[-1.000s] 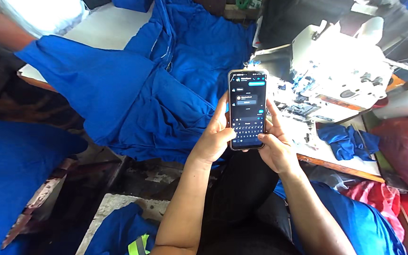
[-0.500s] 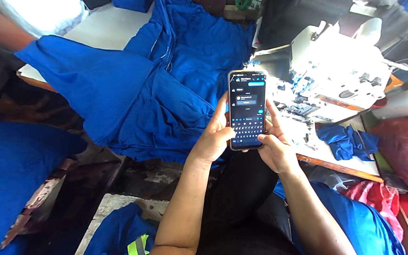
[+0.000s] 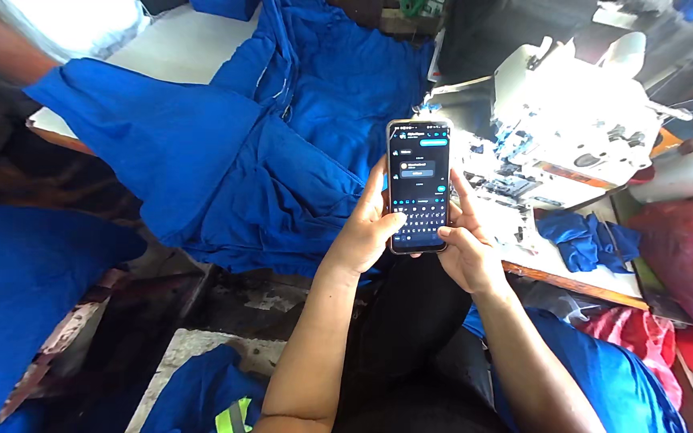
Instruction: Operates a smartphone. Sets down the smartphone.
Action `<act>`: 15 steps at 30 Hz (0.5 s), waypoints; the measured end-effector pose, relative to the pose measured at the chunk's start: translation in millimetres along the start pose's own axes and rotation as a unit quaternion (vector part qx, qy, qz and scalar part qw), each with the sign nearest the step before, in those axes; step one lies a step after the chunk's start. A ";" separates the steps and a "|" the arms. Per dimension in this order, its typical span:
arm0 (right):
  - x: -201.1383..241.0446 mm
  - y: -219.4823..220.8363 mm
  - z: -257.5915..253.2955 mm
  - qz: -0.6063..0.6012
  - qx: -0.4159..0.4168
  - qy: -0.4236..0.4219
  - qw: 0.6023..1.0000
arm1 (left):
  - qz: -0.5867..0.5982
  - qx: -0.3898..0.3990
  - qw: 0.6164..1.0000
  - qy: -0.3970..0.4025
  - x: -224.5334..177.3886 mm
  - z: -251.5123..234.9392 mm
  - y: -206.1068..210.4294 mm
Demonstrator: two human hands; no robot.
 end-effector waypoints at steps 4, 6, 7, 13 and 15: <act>0.8 -1.1 0.3 -0.021 -0.006 -0.005 1.000 | 0.003 0.039 0.999 0.008 -1.8 1.4 0.5; 1.2 -0.5 0.1 -0.016 -0.007 -0.010 1.000 | 0.000 0.049 0.999 0.011 -2.5 2.4 0.9; 1.2 -0.2 0.2 -0.009 -0.007 -0.011 1.000 | 0.000 0.053 0.998 0.014 -2.8 2.7 1.0; -0.2 -0.6 0.3 0.019 -0.029 -0.016 0.999 | 0.000 0.057 0.998 0.013 -2.0 3.3 0.3; 0.4 -0.4 0.9 0.018 -0.023 -0.015 0.999 | -0.002 0.057 0.998 0.012 -2.0 3.8 0.2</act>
Point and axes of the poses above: each hand's wrist, its own z-axis away from the middle knuckle, its own y-axis out of the palm, x = y × z, the point moved 5 cm from there along -z, towards the middle knuckle, and after that the axes turned 2 degrees about -z, right-handed, at the moved point
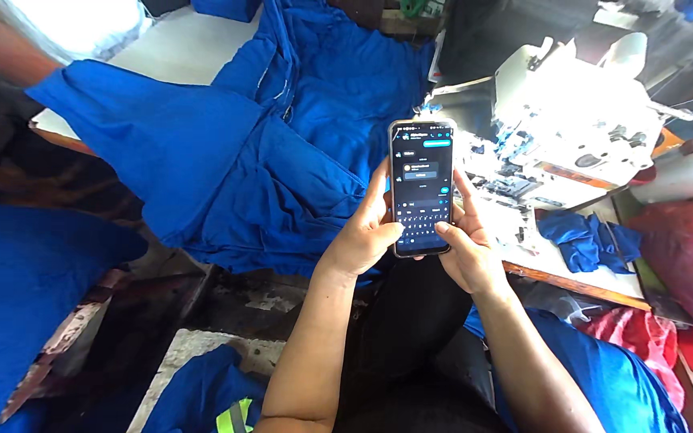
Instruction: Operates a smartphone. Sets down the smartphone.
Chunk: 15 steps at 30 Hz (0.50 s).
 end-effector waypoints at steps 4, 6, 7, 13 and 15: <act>-0.3 -0.3 1.1 0.010 0.018 0.010 1.000 | 0.007 -0.002 1.000 0.005 0.5 0.2 -1.0; -1.2 -0.6 1.1 0.017 0.022 0.017 0.999 | 0.018 -0.002 1.000 0.007 0.4 0.2 -1.2; -1.8 -0.6 1.0 0.017 0.018 0.018 1.000 | 0.021 -0.001 1.000 0.007 0.2 0.1 -1.2; -1.9 -0.7 1.0 0.027 0.015 0.018 0.999 | 0.025 0.000 1.000 0.005 -0.5 0.2 -1.8; -0.8 -0.8 1.9 0.036 0.017 0.015 0.999 | 0.017 -0.005 1.000 0.004 -0.7 0.3 -1.4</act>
Point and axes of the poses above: each hand's wrist, its own z-axis away from the middle knuckle, its own y-axis out of the palm, x = y × z, the point moved 5 cm from there along -z, towards the middle knuckle, and after that the axes turned 2 degrees about -z, right-handed, at the moved point
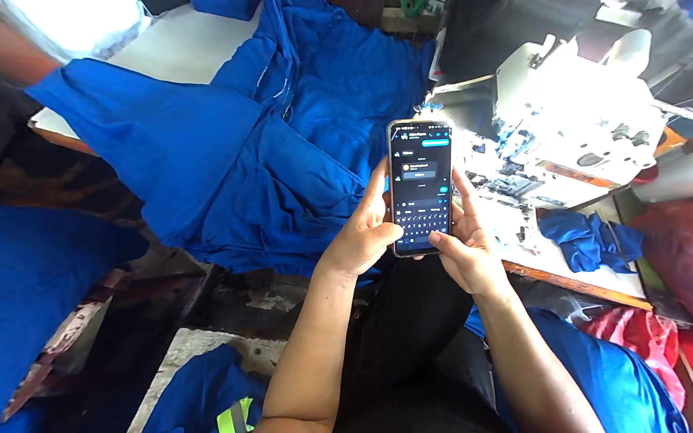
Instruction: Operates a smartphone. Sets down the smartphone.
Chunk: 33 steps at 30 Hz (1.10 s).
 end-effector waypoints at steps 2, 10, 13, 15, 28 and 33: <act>0.8 0.0 0.2 -0.002 -0.004 -0.001 1.000 | -0.001 0.002 1.000 0.001 0.5 0.1 0.0; 1.0 1.2 -1.5 -0.016 -0.016 -0.017 1.000 | 0.002 0.009 1.000 0.003 0.2 0.3 1.8; 0.5 0.9 -1.6 -0.015 -0.024 -0.017 0.999 | 0.001 0.015 1.000 0.004 0.8 0.1 1.7; 0.3 0.4 -1.2 -0.018 -0.019 -0.020 0.999 | -0.012 0.013 1.000 0.003 1.6 0.2 1.7; -0.9 -0.3 -0.4 -0.012 -0.014 -0.016 1.000 | -0.019 0.005 1.000 0.001 1.7 -0.3 1.1; -0.4 -0.4 -0.2 -0.021 0.005 -0.011 1.000 | -0.030 -0.011 0.999 0.003 -4.8 -1.1 8.6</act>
Point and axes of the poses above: each hand's wrist, its own z-axis away from the middle knuckle, its own y-axis out of the palm, x = y × z, the point moved 5 cm from there along -z, towards the middle knuckle, and after that the axes turned 2 degrees about -z, right-handed, at the moved point
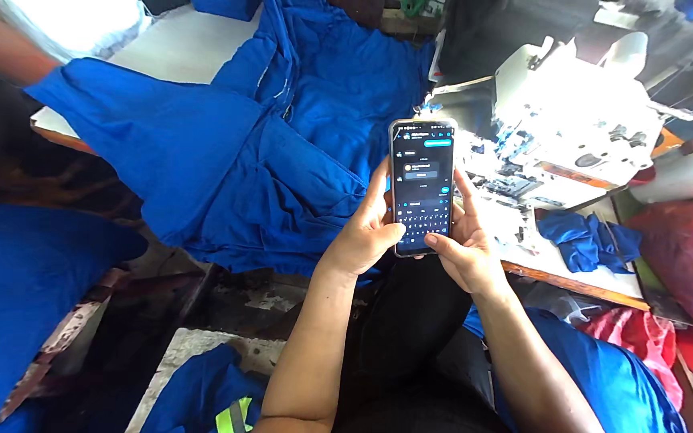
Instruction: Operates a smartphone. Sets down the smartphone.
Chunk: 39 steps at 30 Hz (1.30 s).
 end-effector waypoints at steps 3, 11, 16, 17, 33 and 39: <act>2.7 0.9 -0.3 0.026 -0.020 0.004 0.999 | -0.024 -0.030 0.999 0.006 -13.5 -1.9 13.9; -1.0 -1.1 0.2 0.005 0.002 0.004 1.000 | 0.025 0.025 0.999 0.009 5.1 0.6 -6.8; 0.1 -0.1 0.3 0.004 0.002 0.003 1.000 | 0.024 0.022 0.999 0.005 4.9 0.4 -6.3; 0.1 -0.1 0.0 0.002 0.001 0.002 1.000 | 0.026 0.021 0.999 0.004 5.0 0.5 -6.4; -0.1 2.9 -0.6 0.037 -0.075 -0.023 0.996 | 0.007 0.026 1.000 0.002 7.3 -0.1 -2.5; 0.1 3.8 -1.3 0.052 -0.088 -0.017 0.995 | 0.005 0.029 1.000 0.005 7.5 -0.2 -3.6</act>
Point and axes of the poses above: each hand's wrist, its own z-axis away from the middle knuckle, its own y-axis out of the palm, x = y × z, the point moved 5 cm from there along -z, towards the middle knuckle, and after that the axes turned 2 degrees about -z, right-handed, at the moved point
